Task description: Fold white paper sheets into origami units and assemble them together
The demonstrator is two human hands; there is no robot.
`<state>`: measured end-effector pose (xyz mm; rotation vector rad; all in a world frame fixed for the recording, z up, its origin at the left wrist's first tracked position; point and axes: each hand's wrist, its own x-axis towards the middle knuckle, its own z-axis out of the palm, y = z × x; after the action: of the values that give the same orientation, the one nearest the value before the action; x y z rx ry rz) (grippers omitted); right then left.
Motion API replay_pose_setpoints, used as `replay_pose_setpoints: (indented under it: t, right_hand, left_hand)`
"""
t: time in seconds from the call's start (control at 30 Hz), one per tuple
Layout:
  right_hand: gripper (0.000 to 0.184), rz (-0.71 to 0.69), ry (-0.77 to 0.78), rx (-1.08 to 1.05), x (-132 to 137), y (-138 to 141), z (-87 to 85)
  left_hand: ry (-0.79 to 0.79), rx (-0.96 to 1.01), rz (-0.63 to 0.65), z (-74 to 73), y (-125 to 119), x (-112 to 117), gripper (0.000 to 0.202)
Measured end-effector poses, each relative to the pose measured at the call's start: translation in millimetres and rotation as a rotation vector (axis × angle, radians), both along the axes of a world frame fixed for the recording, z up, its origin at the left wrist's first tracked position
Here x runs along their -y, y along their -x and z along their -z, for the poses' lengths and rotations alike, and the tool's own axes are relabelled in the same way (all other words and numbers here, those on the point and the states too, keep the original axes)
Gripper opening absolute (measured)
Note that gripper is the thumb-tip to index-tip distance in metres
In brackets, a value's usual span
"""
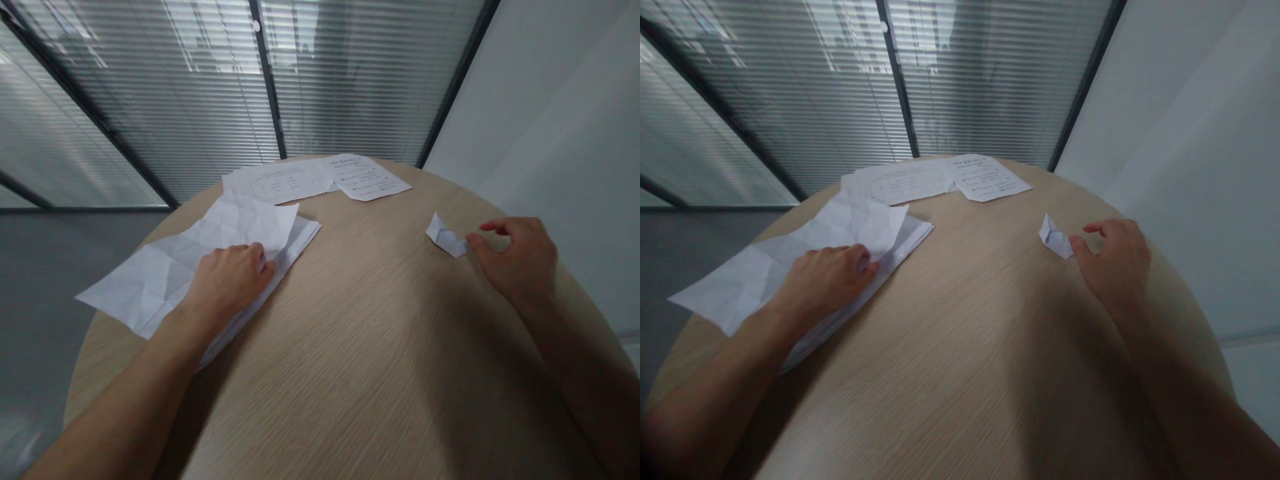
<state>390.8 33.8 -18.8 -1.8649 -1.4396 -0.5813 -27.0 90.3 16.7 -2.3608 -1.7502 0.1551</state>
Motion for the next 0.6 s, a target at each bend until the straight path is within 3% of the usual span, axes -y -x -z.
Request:
replay_pose_setpoints:
  t: [0.13,0.27,0.33,0.4,0.5,0.6]
  right_hand:
    - [0.019,-0.047,-0.045,0.017,2.9,4.8,-3.6]
    - [0.016,-0.095,-0.094,0.019,5.9,12.0,-8.9]
    - [0.015,-0.109,-0.109,0.008,7.6,16.4,-12.5]
    - [0.015,-0.119,-0.13,-0.008,9.1,19.6,-15.8]
    - [0.016,-0.112,-0.183,-0.057,10.3,20.1,-18.3]
    - [0.016,-0.111,-0.191,-0.132,10.1,17.1,-17.2]
  left_hand:
    - [-0.118,-0.045,-0.031,-12.1,-4.2,8.6,0.029]
    - [-0.459,0.009,-0.009,-25.8,-4.8,26.9,0.029]
    - [-0.592,0.066,0.189,-29.4,-7.2,36.1,0.024]
    - [-0.64,0.123,0.515,-29.9,-12.6,43.2,0.018]
    - [-0.529,0.16,0.925,-25.7,-23.5,49.1,0.024]
    - [-0.276,0.188,1.001,-18.0,-31.4,49.7,0.035]
